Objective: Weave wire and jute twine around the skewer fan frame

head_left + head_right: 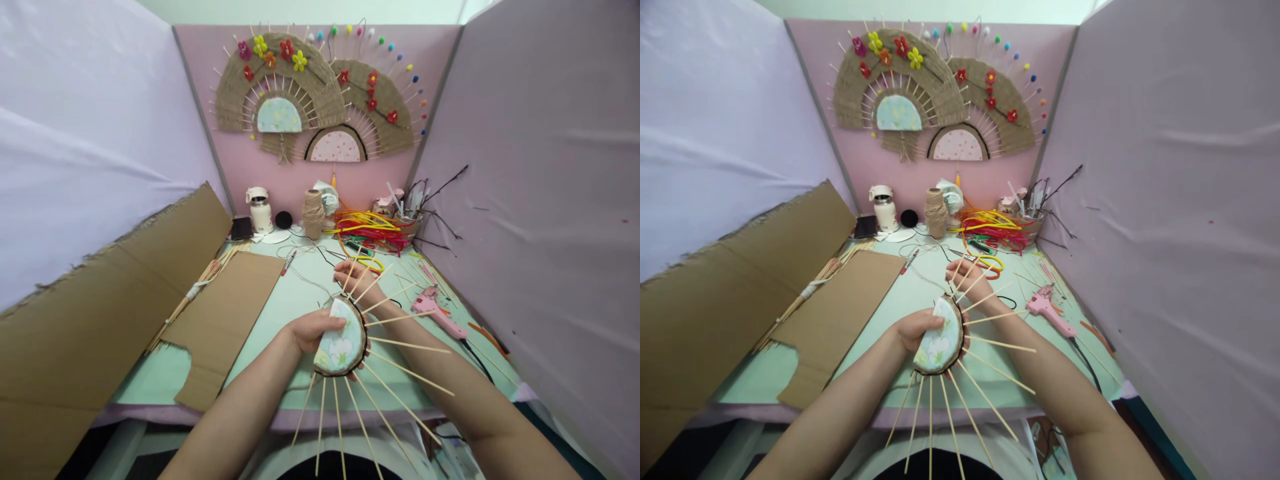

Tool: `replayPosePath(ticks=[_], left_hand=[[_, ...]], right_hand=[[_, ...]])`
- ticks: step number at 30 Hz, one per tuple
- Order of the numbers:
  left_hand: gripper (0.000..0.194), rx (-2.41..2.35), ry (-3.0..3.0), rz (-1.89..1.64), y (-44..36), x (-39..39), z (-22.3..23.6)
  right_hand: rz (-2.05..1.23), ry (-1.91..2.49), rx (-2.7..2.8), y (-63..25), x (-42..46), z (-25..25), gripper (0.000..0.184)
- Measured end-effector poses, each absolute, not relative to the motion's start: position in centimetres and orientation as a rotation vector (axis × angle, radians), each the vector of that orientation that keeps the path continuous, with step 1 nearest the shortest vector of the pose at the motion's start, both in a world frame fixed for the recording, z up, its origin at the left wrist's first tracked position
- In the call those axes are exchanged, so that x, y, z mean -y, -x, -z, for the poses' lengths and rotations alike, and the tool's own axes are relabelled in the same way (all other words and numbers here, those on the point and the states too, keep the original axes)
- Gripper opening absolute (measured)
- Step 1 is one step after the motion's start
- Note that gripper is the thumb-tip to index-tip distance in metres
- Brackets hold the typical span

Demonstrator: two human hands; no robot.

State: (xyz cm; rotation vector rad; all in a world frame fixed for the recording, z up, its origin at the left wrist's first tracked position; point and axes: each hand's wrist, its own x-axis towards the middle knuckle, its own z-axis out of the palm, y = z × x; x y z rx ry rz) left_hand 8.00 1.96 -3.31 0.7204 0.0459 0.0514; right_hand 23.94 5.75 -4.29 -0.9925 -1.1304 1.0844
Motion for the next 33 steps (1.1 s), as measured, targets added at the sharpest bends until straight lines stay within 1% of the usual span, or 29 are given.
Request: replayPosePath(ticks=[5,11,14,17,20,27,33], left_hand=[[0.048,-0.091,-0.673,-0.117,-8.2,-2.1,3.6],[0.039,-0.317,-0.822,-0.351,-8.3,-2.3,3.6],[0.045,-0.367,-0.822,-0.375,-8.4,-2.1,3.3],[0.052,-0.351,-0.816,-0.353,-8.5,-1.9,3.1],[0.054,-0.314,-0.822,-0.352,-8.5,-1.7,3.1],[0.055,-0.186,-0.841,-0.364,-8.4,-1.6,2.8],[0.050,-0.173,-0.842,-0.391,-8.4,-1.6,2.9]], right_hand=[[-1.035,1.042,1.135,-24.2,-5.8,4.4,0.026],[-1.002,1.033,1.088,-24.8,-6.0,4.0,0.025],[-0.997,1.016,1.074,-24.9,-5.9,3.8,0.024],[-0.993,1.010,1.068,-25.0,-5.9,3.6,0.023],[-0.997,1.006,1.075,-25.1,-5.8,3.5,0.023],[-1.016,0.991,1.079,-25.2,-5.8,3.6,0.022],[-1.033,0.953,1.039,-25.4,-5.8,3.2,0.022]])
